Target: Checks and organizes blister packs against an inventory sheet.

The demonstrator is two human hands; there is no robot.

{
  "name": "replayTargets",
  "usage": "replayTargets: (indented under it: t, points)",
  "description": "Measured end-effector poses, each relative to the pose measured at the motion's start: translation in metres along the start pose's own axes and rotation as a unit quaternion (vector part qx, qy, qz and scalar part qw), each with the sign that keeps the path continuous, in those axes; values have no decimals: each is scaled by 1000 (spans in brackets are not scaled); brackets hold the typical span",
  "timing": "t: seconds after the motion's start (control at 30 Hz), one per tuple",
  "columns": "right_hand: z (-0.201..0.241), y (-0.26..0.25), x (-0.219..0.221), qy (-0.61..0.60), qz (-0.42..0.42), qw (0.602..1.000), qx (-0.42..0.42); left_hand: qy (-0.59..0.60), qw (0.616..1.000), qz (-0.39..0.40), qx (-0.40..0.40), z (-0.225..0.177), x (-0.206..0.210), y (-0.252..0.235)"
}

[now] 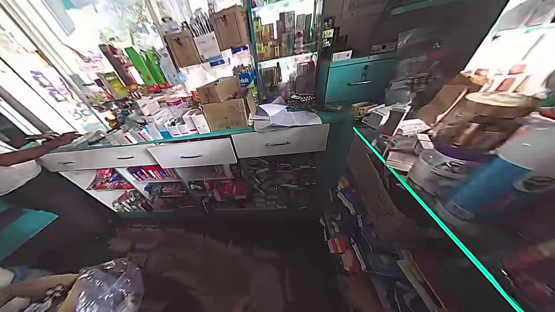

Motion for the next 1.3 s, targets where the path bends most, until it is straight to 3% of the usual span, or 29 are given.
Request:
replayTargets:
  t: [0.1,0.27,0.43,0.5,0.6,0.77,0.9,1.03,1.17,1.3]
  points:
    - [85,-102,-78,-61,-12,996,-71,17,995,48,83,-58,-20,-61]
    - [217,-213,-202,-54,-152,958,-237,23,958,63,279,-156,-44,-185]
    - [304,-307,-304,-2,-241,916,-320,97,883,246,388,-234,-41,-329]
    - [343,-338,-354,13,-278,897,-345,84,866,277,408,-268,-50,-382]
    - [388,-397,-410,37,-282,890,-357,31,863,220,454,-317,-80,-454]
    - [432,-517,-454,137,-249,901,-327,-47,846,52,528,-378,-136,-559]
    - [429,-579,-446,229,-162,929,-239,-70,854,-62,512,-416,-175,-637]
    - [422,-590,-434,257,-87,935,-229,-153,900,-131,387,-445,-205,-714]
    - [433,-586,-441,309,-18,929,-202,21,956,-157,246,-468,-213,-801]
    - [440,-590,-450,286,-26,931,-226,159,941,-190,228,-480,-222,-858]
Point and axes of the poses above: each hand's wrist, its own y-axis away from the middle knuckle, its own x-axis out of the palm, z = x × y, the point moved 7 cm from there along -y, towards the middle knuckle, and after that the axes turned 12 degrees about x, right-handed, at the moved point
